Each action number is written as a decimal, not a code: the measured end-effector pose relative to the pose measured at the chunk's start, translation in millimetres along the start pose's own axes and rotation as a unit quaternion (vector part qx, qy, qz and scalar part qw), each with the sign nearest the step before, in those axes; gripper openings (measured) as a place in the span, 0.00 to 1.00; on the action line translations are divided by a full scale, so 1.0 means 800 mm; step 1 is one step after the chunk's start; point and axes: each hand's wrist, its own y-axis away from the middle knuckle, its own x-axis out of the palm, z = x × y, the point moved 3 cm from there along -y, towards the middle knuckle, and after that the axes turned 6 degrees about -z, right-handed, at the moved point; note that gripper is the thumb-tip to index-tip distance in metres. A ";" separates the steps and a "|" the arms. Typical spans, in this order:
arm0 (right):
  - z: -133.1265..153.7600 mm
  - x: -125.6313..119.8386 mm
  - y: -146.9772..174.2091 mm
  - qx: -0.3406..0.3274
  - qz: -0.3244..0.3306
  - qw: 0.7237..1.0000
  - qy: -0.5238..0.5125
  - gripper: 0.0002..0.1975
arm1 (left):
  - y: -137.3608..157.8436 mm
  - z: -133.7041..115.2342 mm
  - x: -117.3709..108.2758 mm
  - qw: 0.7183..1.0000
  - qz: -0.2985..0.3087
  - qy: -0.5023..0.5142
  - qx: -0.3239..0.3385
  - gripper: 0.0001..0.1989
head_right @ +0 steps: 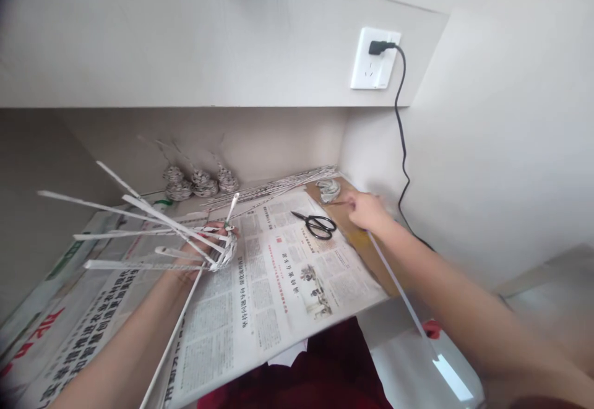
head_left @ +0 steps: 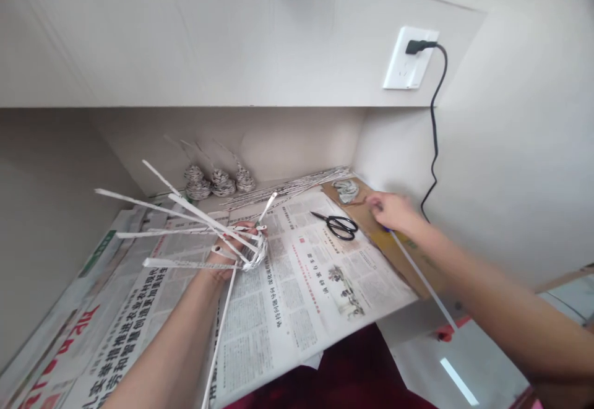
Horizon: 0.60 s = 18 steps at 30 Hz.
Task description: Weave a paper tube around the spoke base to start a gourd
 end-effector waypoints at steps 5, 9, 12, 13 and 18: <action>-0.091 0.015 0.029 0.082 0.114 0.983 0.120 0.26 | 0.002 0.000 0.003 1.000 0.013 -0.005 -0.005 0.13; -0.096 0.028 0.050 0.012 0.088 0.990 0.114 0.32 | 0.005 -0.002 0.006 1.000 0.008 -0.006 -0.010 0.12; -0.098 0.035 0.054 -0.024 0.026 0.996 0.076 0.30 | 0.007 -0.001 0.006 1.000 0.005 0.014 -0.012 0.12; -0.098 0.036 0.053 -0.023 0.018 0.998 0.053 0.29 | 0.006 -0.001 0.007 1.000 0.013 0.018 -0.013 0.12; -0.080 0.014 0.050 0.075 -0.006 0.984 -0.164 0.21 | 0.007 -0.001 0.008 0.999 0.028 0.011 -0.012 0.12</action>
